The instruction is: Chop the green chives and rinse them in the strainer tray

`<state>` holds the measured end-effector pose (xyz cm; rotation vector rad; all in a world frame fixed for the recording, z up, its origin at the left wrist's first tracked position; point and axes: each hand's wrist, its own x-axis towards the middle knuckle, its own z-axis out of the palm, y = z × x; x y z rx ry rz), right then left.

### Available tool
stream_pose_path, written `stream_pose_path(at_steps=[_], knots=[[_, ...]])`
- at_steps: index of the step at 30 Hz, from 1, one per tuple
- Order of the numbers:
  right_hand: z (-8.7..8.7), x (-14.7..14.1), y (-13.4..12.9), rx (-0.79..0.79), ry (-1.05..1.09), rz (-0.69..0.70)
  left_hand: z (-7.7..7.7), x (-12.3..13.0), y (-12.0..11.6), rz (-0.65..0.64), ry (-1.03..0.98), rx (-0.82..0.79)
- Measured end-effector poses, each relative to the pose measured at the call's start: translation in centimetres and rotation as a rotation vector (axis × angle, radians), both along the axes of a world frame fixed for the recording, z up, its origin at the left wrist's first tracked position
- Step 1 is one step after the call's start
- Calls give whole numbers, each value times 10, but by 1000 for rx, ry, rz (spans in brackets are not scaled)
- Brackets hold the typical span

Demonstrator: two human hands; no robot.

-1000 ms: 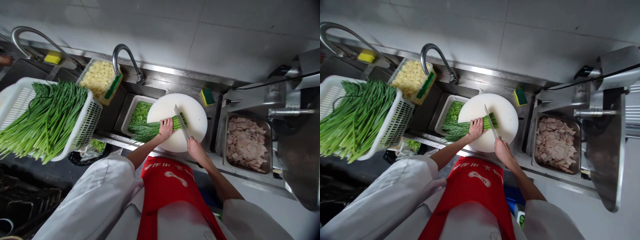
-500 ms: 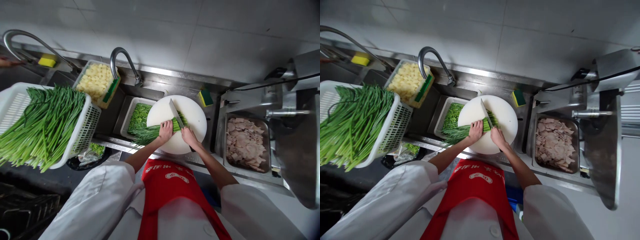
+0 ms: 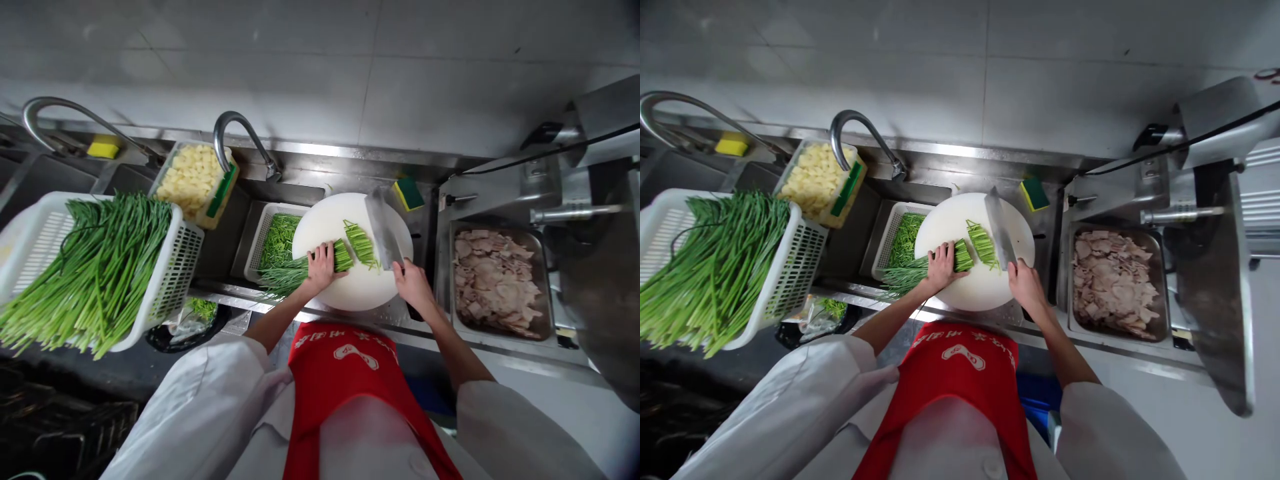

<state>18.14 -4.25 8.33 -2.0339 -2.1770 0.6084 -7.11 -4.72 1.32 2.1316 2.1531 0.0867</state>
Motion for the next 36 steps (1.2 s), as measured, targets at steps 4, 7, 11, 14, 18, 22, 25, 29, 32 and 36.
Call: stream_pose_path(at_steps=[4,7,11,14,18,22,25,29,32,36], knots=[[-7,39,-11,-27,-41,-115,7,-1,0,-15,-14,-21],[-18,54,-17,-72,-122,-138,16,1,11,-28,-82,-4],[-34,58,-24,-142,-162,-146,34,14,64,-58,-212,37],[-41,56,-27,-163,-173,-168,45,33,111,-90,-198,-115],[-44,53,-29,-188,-138,-177,45,68,126,-129,-55,-359],[-45,52,-31,-194,-101,-205,30,95,98,-253,141,-355],[-46,52,-32,-185,-71,-206,21,105,83,-297,253,-336],[-47,53,-31,-194,-59,-206,17,110,82,-331,249,-303],[-47,53,-31,-187,-55,-201,16,109,86,-333,205,-243],[-48,53,-31,-184,-48,-197,14,102,98,-293,126,-220]])
